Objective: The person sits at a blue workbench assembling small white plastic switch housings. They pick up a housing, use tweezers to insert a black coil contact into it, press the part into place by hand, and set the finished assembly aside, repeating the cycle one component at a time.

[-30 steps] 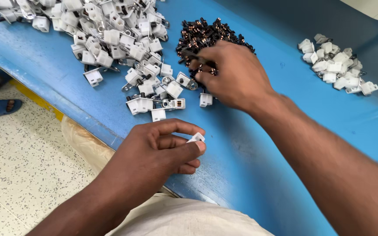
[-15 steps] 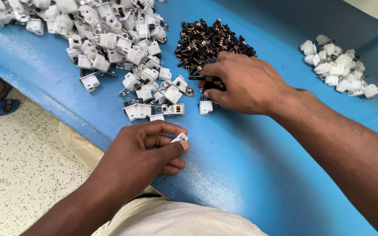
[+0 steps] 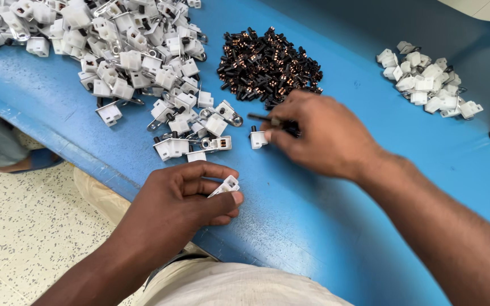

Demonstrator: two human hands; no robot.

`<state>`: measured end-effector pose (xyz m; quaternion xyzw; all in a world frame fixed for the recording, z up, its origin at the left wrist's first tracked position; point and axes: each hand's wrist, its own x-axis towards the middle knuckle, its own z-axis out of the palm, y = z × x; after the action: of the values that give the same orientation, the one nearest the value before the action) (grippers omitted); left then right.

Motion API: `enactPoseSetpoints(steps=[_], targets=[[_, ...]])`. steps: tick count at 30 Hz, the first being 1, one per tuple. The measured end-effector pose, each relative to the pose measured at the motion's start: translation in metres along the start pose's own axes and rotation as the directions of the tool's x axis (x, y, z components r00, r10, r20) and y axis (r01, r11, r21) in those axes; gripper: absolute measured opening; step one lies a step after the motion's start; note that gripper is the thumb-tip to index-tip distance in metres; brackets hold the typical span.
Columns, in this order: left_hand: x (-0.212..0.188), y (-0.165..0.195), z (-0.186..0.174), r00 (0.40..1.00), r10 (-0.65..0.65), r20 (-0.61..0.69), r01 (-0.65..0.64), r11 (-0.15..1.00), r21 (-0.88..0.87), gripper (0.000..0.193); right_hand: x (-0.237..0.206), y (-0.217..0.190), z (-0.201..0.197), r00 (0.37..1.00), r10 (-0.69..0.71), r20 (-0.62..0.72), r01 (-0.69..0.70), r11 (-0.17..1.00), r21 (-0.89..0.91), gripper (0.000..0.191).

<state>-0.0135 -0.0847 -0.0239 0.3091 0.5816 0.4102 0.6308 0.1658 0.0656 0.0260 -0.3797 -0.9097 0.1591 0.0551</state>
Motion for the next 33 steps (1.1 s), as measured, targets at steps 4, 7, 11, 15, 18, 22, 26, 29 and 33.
enactPoseSetpoints(steps=[4, 7, 11, 15, 18, 22, 26, 29, 33], targets=[[-0.001, 0.000, 0.003, 1.000, 0.001, -0.010, -0.001, 1.000, 0.026, 0.036, -0.014, -0.026, 0.017, 0.976, 0.206, 0.076, -0.217, 0.956, 0.197, 0.021], [-0.002, -0.001, 0.004, 0.998, -0.045, -0.041, 0.046, 0.999, 0.015, 0.036, -0.029, -0.028, 0.018, 0.838, 0.531, 0.121, -0.542, 0.788, 0.294, 0.022], [0.001, -0.002, 0.004, 0.999, -0.019, -0.040, 0.021, 0.999, 0.049, 0.033, -0.036, -0.010, 0.013, 0.771, 0.612, -0.177, -0.557, 0.782, 0.280, 0.022], [0.006, -0.001, 0.005, 0.999, -0.035, 0.008, 0.034, 0.999, 0.042, 0.031, -0.034, 0.002, 0.013, 0.898, 0.389, -0.206, -0.375, 0.921, 0.105, 0.029], [0.006, 0.001, 0.002, 0.994, -0.105, -0.001, 0.105, 0.993, 0.050, 0.031, -0.035, 0.001, 0.013, 0.912, 0.388, -0.135, -0.397, 0.916, -0.048, 0.027], [0.004, 0.003, 0.004, 0.997, -0.079, -0.008, 0.079, 0.995, 0.057, 0.034, -0.048, -0.001, 0.012, 0.875, 0.481, -0.062, -0.484, 0.875, -0.036, 0.026], [0.003, 0.005, 0.012, 0.999, -0.012, 0.032, 0.010, 0.997, 0.074, 0.036, -0.059, 0.006, 0.017, 0.875, 0.476, -0.082, -0.477, 0.879, 0.017, 0.034], [0.004, 0.008, 0.016, 0.999, -0.031, 0.031, 0.027, 0.993, 0.115, 0.036, -0.069, 0.013, 0.020, 0.865, 0.498, -0.065, -0.495, 0.867, 0.058, 0.022], [0.004, 0.010, 0.019, 0.999, -0.040, 0.033, 0.036, 0.992, 0.119, 0.037, -0.090, 0.012, 0.017, 0.881, 0.466, -0.084, -0.416, 0.847, 0.330, 0.028]])
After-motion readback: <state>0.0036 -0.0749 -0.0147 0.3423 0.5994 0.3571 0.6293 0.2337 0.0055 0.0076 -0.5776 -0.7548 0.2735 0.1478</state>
